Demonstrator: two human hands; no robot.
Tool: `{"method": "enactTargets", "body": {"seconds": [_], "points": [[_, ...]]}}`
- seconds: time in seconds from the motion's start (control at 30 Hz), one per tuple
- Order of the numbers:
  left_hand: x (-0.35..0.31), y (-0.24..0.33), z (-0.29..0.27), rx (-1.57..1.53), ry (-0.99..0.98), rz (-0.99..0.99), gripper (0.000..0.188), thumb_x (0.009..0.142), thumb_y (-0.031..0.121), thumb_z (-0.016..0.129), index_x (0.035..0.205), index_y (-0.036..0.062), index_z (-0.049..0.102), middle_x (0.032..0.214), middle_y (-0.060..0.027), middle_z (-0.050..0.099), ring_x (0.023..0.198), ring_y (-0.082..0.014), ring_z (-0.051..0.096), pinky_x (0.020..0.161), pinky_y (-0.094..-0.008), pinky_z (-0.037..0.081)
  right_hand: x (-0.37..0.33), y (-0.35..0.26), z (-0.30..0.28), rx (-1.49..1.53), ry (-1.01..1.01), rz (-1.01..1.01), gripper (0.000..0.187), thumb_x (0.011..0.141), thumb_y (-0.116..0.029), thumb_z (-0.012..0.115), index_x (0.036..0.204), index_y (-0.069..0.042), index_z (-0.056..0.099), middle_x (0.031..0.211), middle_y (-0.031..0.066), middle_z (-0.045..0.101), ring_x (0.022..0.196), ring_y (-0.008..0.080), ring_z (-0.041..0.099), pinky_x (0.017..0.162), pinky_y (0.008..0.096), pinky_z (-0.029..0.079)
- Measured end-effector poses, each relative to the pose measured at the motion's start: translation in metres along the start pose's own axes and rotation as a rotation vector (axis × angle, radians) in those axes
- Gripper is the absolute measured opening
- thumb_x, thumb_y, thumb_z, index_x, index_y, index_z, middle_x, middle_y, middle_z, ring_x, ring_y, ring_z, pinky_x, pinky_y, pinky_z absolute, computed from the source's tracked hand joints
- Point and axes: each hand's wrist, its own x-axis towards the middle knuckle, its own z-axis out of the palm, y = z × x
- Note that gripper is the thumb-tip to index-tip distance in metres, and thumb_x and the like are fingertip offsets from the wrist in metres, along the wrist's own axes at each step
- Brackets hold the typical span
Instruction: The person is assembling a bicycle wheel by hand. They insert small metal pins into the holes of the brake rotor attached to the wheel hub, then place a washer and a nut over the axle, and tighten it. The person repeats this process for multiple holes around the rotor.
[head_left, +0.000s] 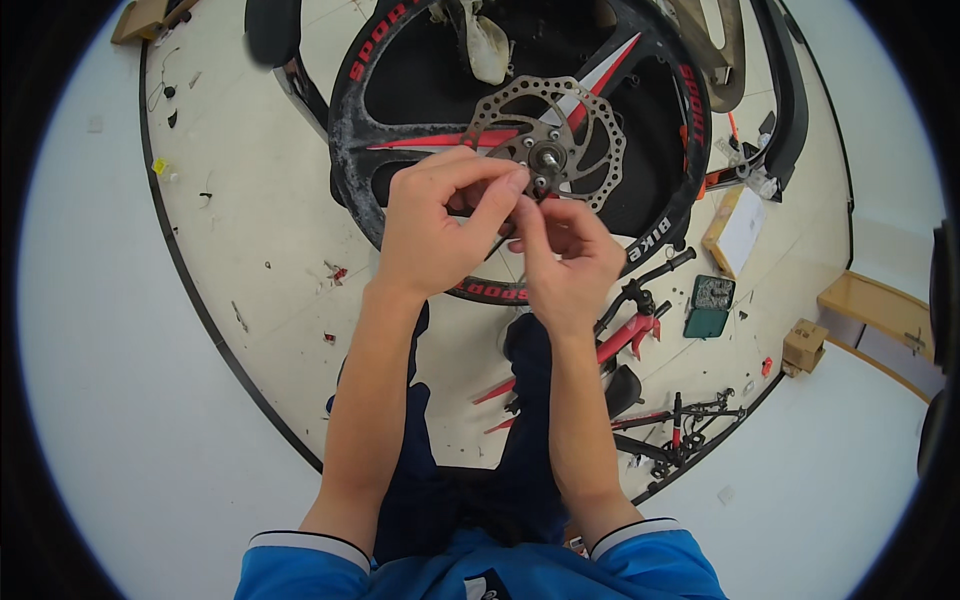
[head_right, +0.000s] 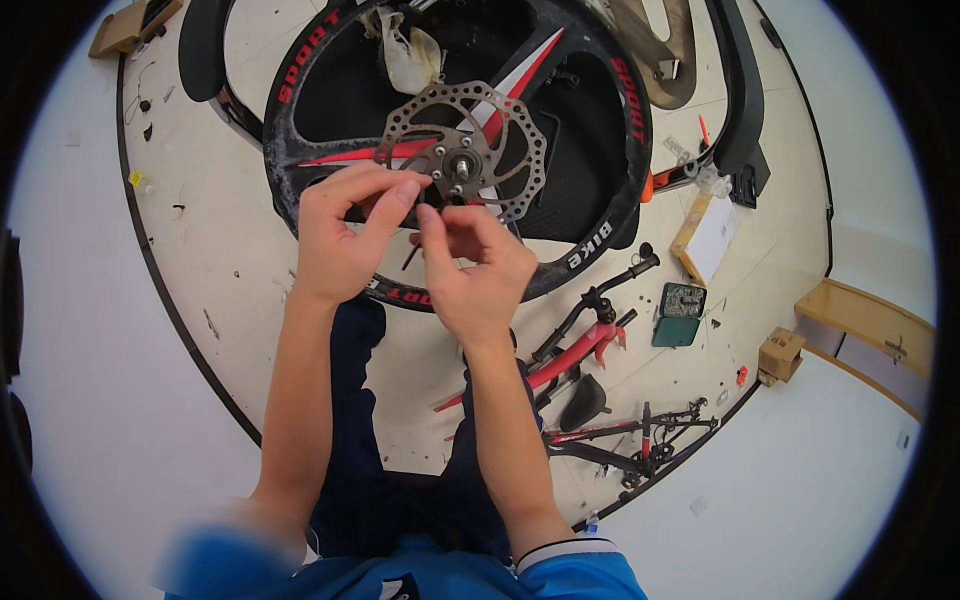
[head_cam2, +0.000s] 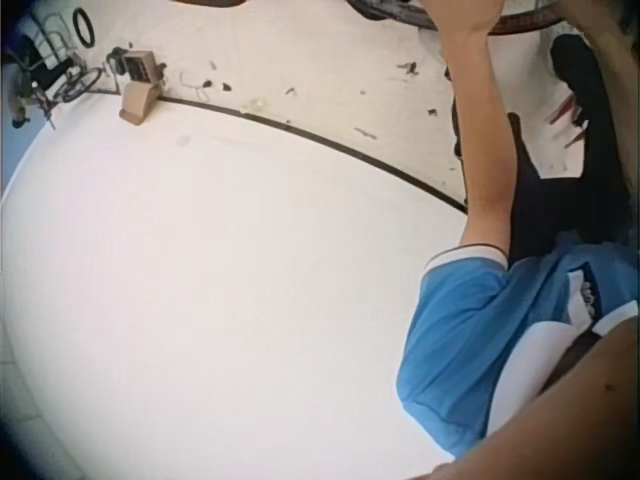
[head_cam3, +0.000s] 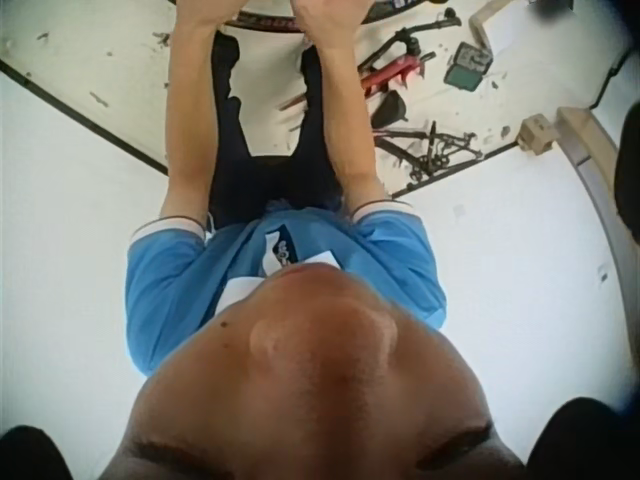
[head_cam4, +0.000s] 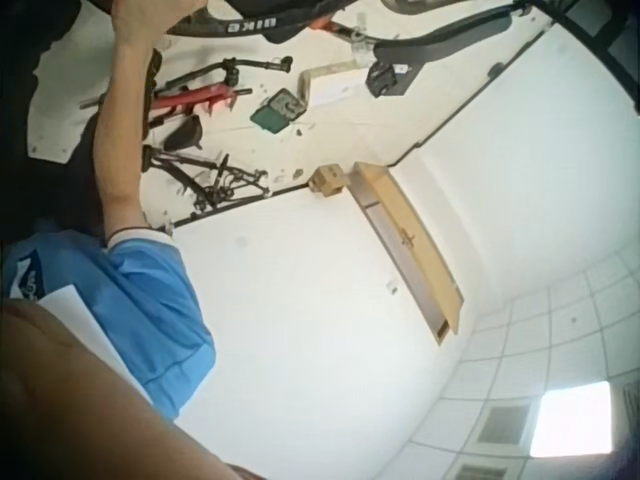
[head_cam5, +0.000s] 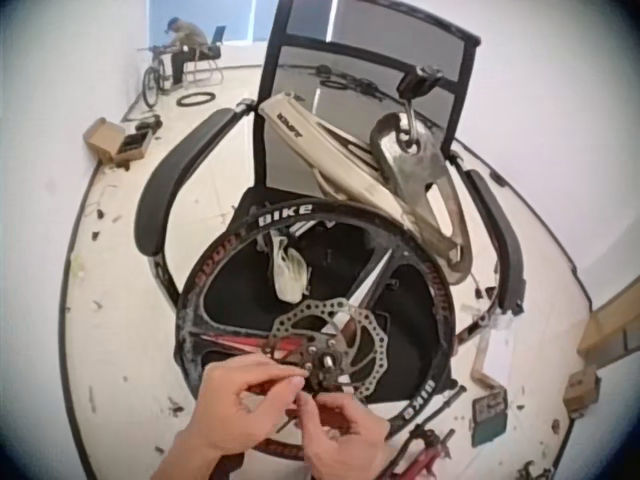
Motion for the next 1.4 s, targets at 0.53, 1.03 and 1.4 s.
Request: {"method": "enactTargets", "body": {"seconds": [0.53, 1.03, 1.4], "points": [[-0.001, -0.011, 0.004, 0.139, -0.091, -0.055, 0.012, 0.083, 0.007, 0.071, 0.089, -0.0026, 0.073, 0.081, -0.0087, 0.065, 0.061, -0.0187, 0.063, 0.056, -0.0295, 0.049, -0.002, 0.009, 0.018, -0.123, 0.025, 0.121, 0.015, 0.090, -0.010, 0.074, 0.087, 0.004, 0.068, 0.070, 0.0067, 0.071, 0.063, 0.0084, 0.069, 0.059, 0.0214, 0.052], [0.001, -0.008, 0.008, 0.158, -0.069, -0.047, 0.012, 0.087, 0.008, 0.069, 0.091, -0.0024, 0.073, 0.081, -0.0074, 0.064, 0.061, -0.0164, 0.060, 0.056, -0.0291, 0.047, 0.006, 0.015, 0.016, -0.065, -0.032, 0.112, 0.016, 0.094, -0.010, 0.069, 0.089, 0.005, 0.066, 0.070, 0.0076, 0.070, 0.061, 0.0076, 0.065, 0.058, 0.0230, 0.051], [0.004, -0.009, 0.003, 0.117, 0.053, -0.048, 0.016, 0.093, 0.012, 0.071, 0.088, -0.0022, 0.074, 0.074, -0.0065, 0.062, 0.057, -0.0132, 0.057, 0.054, -0.0267, 0.044, 0.010, 0.013, 0.021, 0.376, -0.125, 0.373, 0.016, 0.102, -0.011, 0.061, 0.097, 0.004, 0.066, 0.078, 0.0072, 0.072, 0.064, 0.0109, 0.069, 0.052, 0.0233, 0.053]]}}
